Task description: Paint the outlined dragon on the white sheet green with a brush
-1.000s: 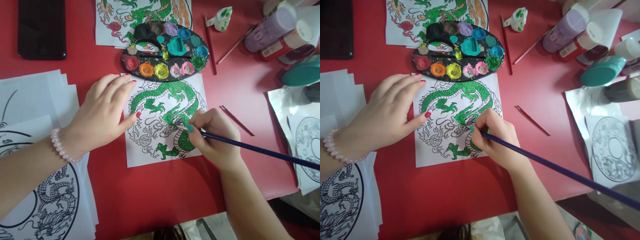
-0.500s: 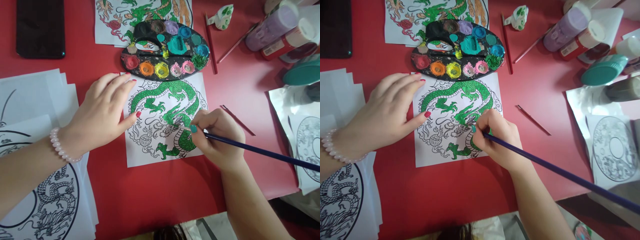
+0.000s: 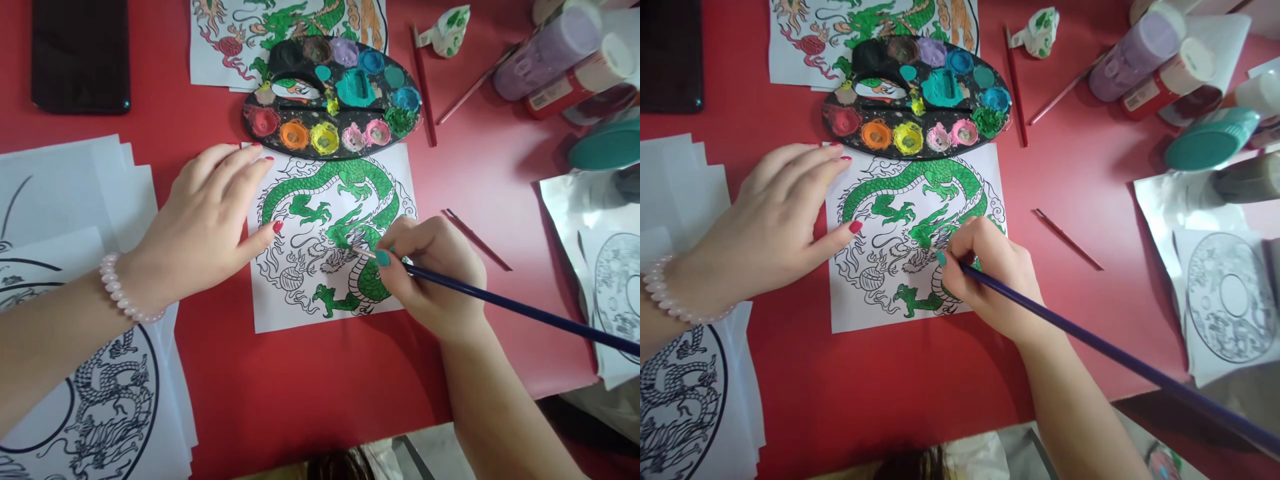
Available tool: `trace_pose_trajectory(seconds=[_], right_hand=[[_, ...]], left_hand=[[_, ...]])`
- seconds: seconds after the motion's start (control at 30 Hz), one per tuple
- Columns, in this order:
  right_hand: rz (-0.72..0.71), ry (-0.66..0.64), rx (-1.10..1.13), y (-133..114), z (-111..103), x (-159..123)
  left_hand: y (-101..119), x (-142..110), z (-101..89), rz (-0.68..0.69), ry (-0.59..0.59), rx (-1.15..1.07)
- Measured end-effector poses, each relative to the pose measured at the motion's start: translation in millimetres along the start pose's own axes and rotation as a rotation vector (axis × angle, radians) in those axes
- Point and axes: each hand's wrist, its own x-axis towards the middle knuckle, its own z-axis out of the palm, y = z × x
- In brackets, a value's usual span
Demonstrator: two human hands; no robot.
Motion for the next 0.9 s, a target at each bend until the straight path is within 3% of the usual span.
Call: trace_pose_trajectory(seconds=[0.33, 0.8, 0.9], right_hand=[[-0.019, -0.053, -0.036, -0.2, 0.9, 0.2], [-0.022, 0.016, -0.010, -1.6, 0.2, -0.5], [-0.082, 0.017, -0.059, -2.9, -0.5, 1.4]], left_hand=[[1.8, 0.2, -1.9, -0.016, -0.026, -0.001], [0.0, 0.5, 0.7, -0.001, 0.011, 0.005], [-0.3, 0.6, 1.9, 0.000, 0.020, 0.014]])
